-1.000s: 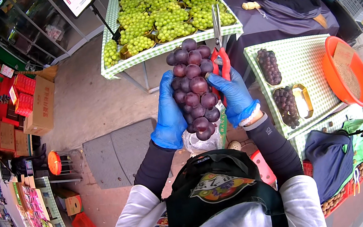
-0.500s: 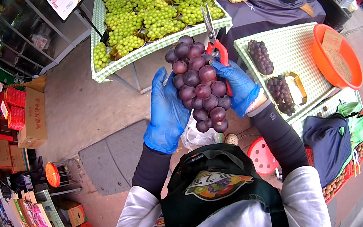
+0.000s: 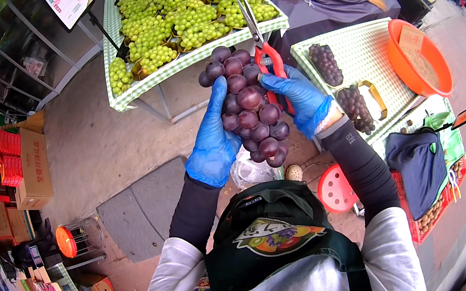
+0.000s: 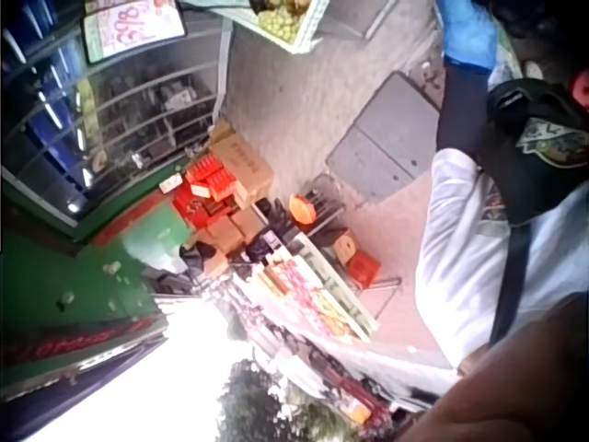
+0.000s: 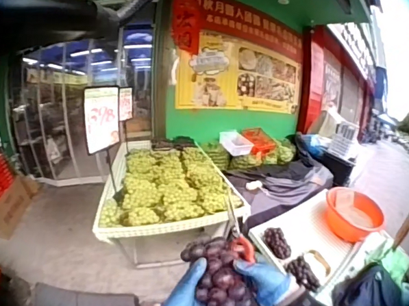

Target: The person uses shears to trim stems and remove loose grapes from bunches of purple grapes. They place the trimmed grapes into gold-colored trays on a table covered with a checkered cloth.

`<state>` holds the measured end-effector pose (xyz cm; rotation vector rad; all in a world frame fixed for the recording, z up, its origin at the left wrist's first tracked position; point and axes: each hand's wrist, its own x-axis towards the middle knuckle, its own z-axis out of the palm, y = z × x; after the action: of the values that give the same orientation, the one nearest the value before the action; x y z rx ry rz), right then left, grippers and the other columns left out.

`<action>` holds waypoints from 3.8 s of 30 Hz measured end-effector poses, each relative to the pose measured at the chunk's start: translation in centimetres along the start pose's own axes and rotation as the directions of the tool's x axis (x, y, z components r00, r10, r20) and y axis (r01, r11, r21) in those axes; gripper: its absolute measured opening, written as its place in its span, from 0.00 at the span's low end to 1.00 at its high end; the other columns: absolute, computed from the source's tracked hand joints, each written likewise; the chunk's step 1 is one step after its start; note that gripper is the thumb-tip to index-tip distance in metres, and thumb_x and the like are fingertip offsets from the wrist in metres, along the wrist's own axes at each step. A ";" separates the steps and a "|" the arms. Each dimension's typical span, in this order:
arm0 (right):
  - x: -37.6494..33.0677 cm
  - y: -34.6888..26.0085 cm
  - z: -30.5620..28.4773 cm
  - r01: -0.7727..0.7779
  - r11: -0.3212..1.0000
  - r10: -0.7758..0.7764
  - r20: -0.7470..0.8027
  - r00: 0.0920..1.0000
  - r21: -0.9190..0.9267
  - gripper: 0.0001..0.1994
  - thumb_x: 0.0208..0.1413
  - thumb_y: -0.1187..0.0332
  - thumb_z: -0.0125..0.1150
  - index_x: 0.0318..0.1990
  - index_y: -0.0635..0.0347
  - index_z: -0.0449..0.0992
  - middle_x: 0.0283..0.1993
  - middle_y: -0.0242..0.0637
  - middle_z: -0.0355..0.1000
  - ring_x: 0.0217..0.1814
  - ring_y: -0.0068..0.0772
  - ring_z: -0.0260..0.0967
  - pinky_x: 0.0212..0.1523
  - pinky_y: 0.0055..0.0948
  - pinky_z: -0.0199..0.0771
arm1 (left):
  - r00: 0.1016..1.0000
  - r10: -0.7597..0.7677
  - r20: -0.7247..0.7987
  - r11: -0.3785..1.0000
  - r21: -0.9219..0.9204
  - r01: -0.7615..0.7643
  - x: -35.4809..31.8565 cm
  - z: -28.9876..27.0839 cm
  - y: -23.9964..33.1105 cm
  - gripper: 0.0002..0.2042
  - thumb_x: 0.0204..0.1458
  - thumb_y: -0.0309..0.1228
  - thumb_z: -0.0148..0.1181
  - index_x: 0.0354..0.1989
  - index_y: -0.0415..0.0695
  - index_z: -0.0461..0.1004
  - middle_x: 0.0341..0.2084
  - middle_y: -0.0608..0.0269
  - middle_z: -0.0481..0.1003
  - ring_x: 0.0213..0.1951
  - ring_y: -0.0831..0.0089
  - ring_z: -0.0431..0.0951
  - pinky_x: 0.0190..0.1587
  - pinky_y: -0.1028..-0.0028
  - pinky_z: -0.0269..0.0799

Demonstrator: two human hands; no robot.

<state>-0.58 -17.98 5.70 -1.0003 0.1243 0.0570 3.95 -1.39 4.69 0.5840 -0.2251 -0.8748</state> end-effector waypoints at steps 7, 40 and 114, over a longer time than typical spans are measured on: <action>-0.3 -0.6 2.0 0.125 0.974 -0.147 -0.107 0.983 -0.186 0.22 0.54 0.68 0.56 0.57 0.56 0.61 0.47 0.31 0.69 0.42 0.18 0.65 0.41 0.20 0.67 | 0.998 0.036 -0.058 0.999 0.010 -0.036 -1.5 0.9 1.6 0.28 0.52 0.54 0.49 0.56 0.49 0.60 0.49 0.62 0.67 0.49 0.69 0.70 0.51 0.65 0.69; -12.7 -1.3 -30.1 0.043 0.989 0.017 -0.405 0.914 0.139 0.31 0.49 0.65 0.62 0.61 0.56 0.57 0.50 0.32 0.67 0.48 0.21 0.65 0.48 0.25 0.67 | 0.903 -0.402 -0.151 0.887 0.181 0.425 17.1 5.6 -26.0 0.27 0.56 0.53 0.41 0.57 0.49 0.58 0.49 0.63 0.67 0.49 0.72 0.69 0.53 0.68 0.66; -16.2 0.1 -54.5 0.089 0.985 -0.169 -0.712 0.682 -0.148 0.29 0.47 0.82 0.55 0.60 0.63 0.56 0.48 0.37 0.67 0.45 0.23 0.66 0.46 0.23 0.68 | 0.755 -0.435 -0.491 0.742 0.280 0.609 33.1 4.6 -46.1 0.14 0.50 0.22 0.57 0.46 0.41 0.65 0.35 0.63 0.71 0.35 0.77 0.73 0.40 0.77 0.72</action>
<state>-20.89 -63.68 -21.38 -1.0862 0.7913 -0.4833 -7.39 -51.83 -19.25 1.2721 0.1479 -1.2540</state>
